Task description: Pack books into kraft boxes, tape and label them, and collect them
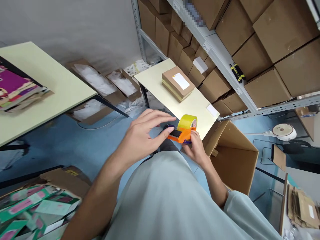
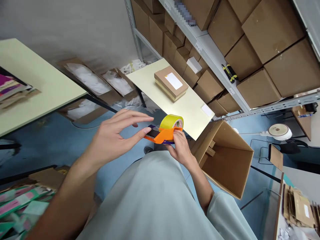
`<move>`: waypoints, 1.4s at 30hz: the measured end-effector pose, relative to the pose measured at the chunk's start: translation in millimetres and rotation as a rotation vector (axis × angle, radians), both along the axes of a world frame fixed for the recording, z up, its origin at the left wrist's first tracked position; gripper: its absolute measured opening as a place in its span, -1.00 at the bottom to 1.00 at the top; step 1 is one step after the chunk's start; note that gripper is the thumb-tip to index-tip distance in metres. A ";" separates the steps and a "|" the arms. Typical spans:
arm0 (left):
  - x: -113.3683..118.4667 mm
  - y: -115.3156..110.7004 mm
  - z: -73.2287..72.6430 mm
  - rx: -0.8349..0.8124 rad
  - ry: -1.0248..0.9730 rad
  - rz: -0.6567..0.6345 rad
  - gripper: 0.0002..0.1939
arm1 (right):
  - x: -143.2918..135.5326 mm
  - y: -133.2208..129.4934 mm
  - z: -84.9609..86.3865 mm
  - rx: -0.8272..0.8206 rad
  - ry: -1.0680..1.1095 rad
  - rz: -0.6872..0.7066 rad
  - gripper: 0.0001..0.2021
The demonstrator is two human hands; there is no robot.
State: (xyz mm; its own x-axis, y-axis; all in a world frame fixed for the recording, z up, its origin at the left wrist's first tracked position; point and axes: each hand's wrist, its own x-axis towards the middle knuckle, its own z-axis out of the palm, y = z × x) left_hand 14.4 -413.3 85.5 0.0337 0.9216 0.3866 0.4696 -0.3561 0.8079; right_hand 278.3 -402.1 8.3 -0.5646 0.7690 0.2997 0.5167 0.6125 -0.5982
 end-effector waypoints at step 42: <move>-14.6 194.4 -246.4 -0.273 -0.158 0.330 -0.81 | 93.7 197.9 -117.3 -0.244 -0.624 -0.031 -0.76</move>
State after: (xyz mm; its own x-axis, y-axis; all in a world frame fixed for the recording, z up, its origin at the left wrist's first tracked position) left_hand -0.2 -219.0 -160.9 -0.3188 0.9420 0.1046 0.3860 0.0282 0.9221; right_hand 372.0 -204.2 -109.1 -0.5522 0.7919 -0.2607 0.8259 0.4769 -0.3007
